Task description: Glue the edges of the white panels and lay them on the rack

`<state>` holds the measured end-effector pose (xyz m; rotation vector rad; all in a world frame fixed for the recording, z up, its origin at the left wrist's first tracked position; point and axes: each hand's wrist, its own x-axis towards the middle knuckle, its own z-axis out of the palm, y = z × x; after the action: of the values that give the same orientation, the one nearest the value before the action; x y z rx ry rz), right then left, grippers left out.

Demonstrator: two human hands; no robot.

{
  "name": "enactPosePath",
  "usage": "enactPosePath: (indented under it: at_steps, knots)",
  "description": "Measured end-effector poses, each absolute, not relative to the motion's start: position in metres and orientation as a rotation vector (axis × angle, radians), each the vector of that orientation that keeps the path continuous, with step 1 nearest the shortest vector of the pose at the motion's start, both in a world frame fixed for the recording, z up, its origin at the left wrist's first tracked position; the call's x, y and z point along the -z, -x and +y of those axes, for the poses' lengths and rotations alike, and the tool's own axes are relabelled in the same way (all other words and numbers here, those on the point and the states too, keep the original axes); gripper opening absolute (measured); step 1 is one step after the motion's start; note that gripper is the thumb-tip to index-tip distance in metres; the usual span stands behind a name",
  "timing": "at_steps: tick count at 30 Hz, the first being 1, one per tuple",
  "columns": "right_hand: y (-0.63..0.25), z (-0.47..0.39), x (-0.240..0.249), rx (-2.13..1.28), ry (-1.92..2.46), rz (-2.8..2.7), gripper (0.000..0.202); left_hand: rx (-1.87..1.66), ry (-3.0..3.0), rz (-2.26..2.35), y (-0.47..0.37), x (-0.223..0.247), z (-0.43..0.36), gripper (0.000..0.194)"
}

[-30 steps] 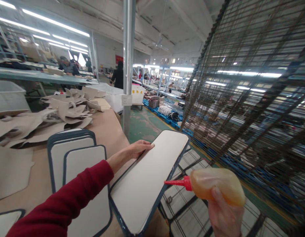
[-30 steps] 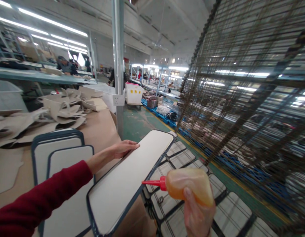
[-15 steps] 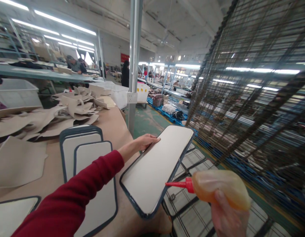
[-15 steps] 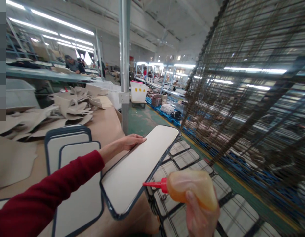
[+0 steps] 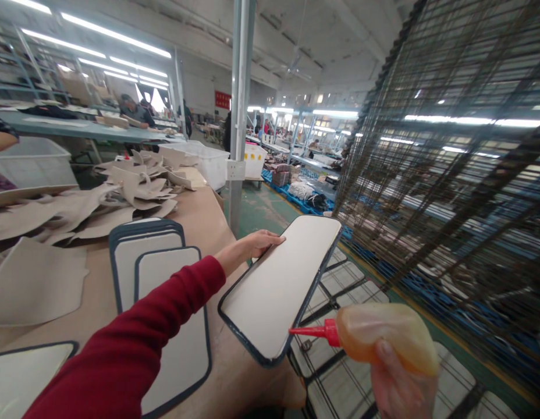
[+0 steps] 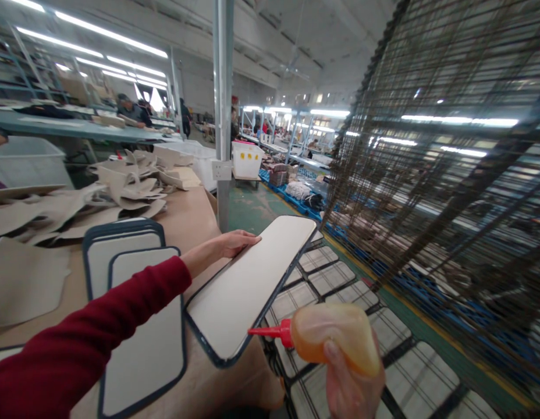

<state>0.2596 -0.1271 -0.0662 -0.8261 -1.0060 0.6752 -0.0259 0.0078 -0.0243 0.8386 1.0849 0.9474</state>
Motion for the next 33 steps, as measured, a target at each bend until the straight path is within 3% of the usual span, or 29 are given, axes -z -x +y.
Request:
enactPosePath:
  at_steps: [6, 15, 21, 26, 33]
  knots:
    - [-0.255, -0.129, 0.066, -0.695, 0.804, -0.973, 0.042, -0.98, -0.81, 1.122, 0.029, 0.02, 0.008, 0.014]
    - [-0.243, -0.135, 0.076, -0.731, 0.823, -0.986, 0.037, -1.08, -0.754, 1.226, 0.041, 0.019, 0.016, 0.022]
    - [-0.237, -0.107, 0.051, -0.985, 0.762, -0.641, 0.053, -1.24, -0.759, 1.312, 0.037, 0.029, 0.019, 0.03]
    - [-0.246, -0.055, 0.023, -0.718, 0.674, -0.751, 0.047, -1.19, -0.89, 1.229, 0.01, 0.037, 0.003, 0.038]
    - [-0.267, -0.022, 0.033, -0.502, 0.702, -0.758, 0.069, -1.08, -1.049, 1.042, -0.01, 0.026, -0.012, 0.049]
